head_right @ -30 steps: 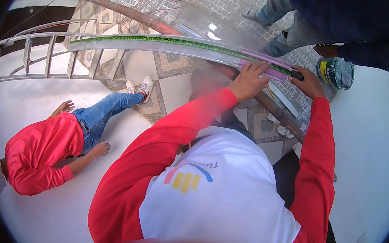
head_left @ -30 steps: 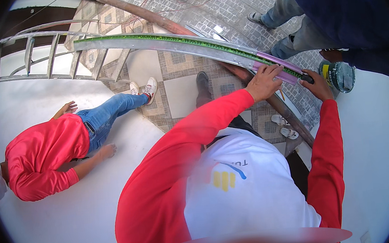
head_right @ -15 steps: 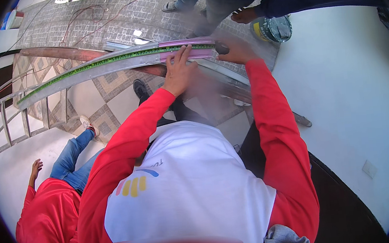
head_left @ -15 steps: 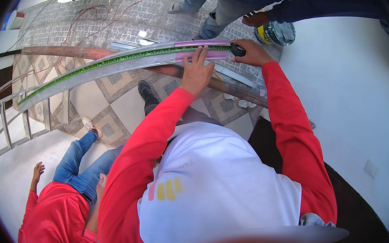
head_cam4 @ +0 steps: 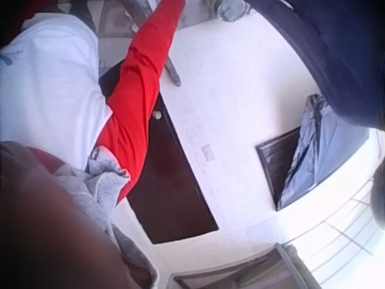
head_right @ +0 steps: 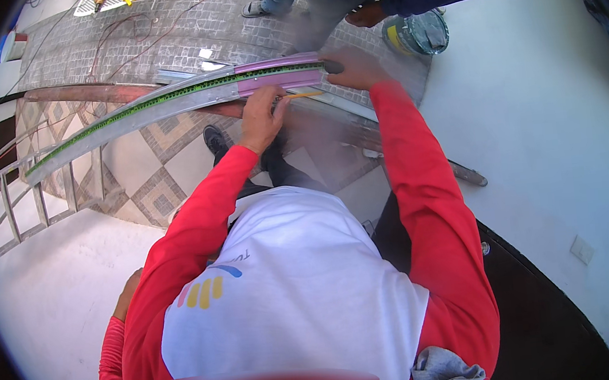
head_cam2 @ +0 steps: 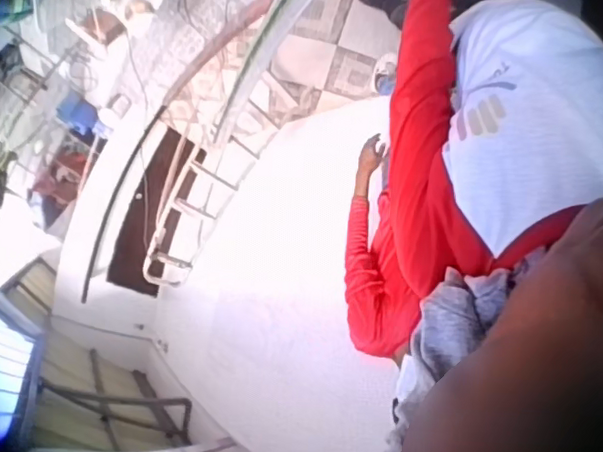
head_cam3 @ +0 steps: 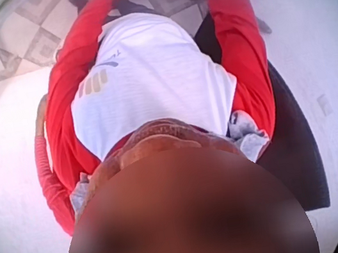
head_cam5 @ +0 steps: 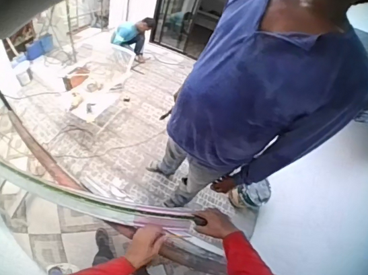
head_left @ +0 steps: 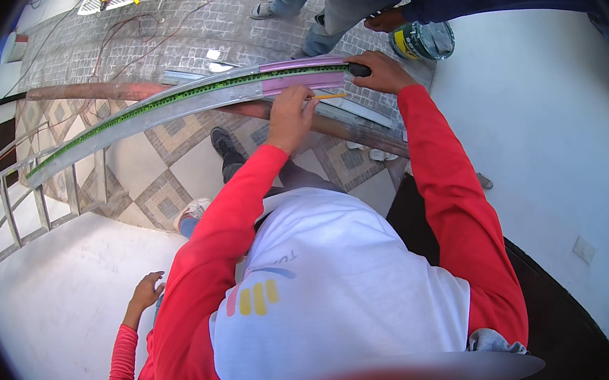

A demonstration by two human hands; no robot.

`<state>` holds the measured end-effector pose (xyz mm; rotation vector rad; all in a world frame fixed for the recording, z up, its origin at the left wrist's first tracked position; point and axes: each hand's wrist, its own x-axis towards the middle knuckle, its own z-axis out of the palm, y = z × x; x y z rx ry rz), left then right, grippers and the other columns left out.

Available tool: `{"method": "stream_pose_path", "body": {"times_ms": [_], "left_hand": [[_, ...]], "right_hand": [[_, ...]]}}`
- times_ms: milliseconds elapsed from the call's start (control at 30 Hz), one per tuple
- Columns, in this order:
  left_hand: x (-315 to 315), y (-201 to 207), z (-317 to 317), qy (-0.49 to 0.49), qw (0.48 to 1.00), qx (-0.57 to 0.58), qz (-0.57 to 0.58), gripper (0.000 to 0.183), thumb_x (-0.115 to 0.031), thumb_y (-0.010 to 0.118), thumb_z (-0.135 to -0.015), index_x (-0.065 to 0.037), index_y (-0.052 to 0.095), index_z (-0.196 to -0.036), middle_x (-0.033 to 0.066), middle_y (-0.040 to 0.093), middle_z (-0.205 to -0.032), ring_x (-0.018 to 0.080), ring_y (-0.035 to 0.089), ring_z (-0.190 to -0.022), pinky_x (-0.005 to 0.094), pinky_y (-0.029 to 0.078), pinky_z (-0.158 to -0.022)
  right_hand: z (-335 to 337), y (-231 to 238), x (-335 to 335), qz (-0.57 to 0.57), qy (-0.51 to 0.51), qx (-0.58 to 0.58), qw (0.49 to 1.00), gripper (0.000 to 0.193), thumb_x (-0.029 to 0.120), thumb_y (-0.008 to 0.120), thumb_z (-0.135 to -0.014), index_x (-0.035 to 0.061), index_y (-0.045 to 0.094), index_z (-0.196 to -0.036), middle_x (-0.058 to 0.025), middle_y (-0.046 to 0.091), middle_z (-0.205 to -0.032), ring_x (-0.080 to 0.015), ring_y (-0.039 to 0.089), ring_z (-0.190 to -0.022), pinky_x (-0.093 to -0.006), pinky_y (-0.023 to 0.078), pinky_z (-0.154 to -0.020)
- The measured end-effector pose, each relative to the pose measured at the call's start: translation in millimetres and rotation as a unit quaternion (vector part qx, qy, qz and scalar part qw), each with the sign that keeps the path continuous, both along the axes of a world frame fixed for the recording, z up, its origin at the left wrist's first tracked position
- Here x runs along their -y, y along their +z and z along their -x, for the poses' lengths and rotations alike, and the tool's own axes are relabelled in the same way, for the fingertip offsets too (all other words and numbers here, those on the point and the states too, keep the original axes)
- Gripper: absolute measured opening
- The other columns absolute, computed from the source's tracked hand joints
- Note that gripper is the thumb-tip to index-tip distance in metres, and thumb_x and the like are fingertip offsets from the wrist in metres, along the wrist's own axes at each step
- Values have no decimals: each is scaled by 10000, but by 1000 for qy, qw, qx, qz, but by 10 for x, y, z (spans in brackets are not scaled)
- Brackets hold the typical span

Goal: The person uses a rivet gun to fasten a pink plastic strip to a long metal bar held by another worker. The person then measures the assembly with a tape measure and marks it with a pencil. The work takes place on a tiled floor with tools and materials nearby.

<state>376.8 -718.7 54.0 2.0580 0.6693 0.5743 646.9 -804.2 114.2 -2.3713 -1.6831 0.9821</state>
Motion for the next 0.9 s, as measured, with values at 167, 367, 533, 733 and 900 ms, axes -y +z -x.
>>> {"method": "stream_pose_path", "body": {"times_ms": [167,367,533,733,900], "left_hand": [[-232,-2,242,132,936,80,318,90,-31,704,-948,-33,629,-998,107,711,-1054,190,703,-892,312,555,-758],[-359,744,972,-41,984,86,149,103,7,678,-925,-14,585,-964,98,731,-982,171,708,-900,319,570,-809],[15,787,1244,-141,900,-22,411,109,-48,677,-956,-20,606,-1034,85,725,-972,182,722,-919,321,578,-824],[503,237,1163,-129,791,-20,598,160,-111,656,-1011,-11,667,-1135,61,716,-963,152,711,-901,291,576,-807],[241,168,898,-37,857,-21,514,199,-145,656,-1022,10,692,-1142,72,730,-990,136,708,-923,283,584,-831]], "right_hand": [[-25,-64,18,-21,6,9,1000,582,378,712,-838,231,629,-1395,-113,643,-1161,-322,597,-1130,-432,482,-980],[-71,-124,41,-6,-2,5,1000,577,390,708,-839,234,632,-1389,-122,650,-1153,-330,599,-1121,-442,486,-973],[-68,-143,20,-23,2,-9,1000,588,397,712,-829,234,632,-1388,-129,650,-1132,-333,602,-1115,-446,490,-968],[-69,-129,30,-9,1,3,1000,597,402,708,-821,232,634,-1389,-129,651,-1150,-334,600,-1127,-451,490,-979],[-67,-164,48,-18,-4,-13,1000,611,402,707,-819,227,630,-1399,-127,649,-1146,-330,597,-1122,-452,489,-987]]}}
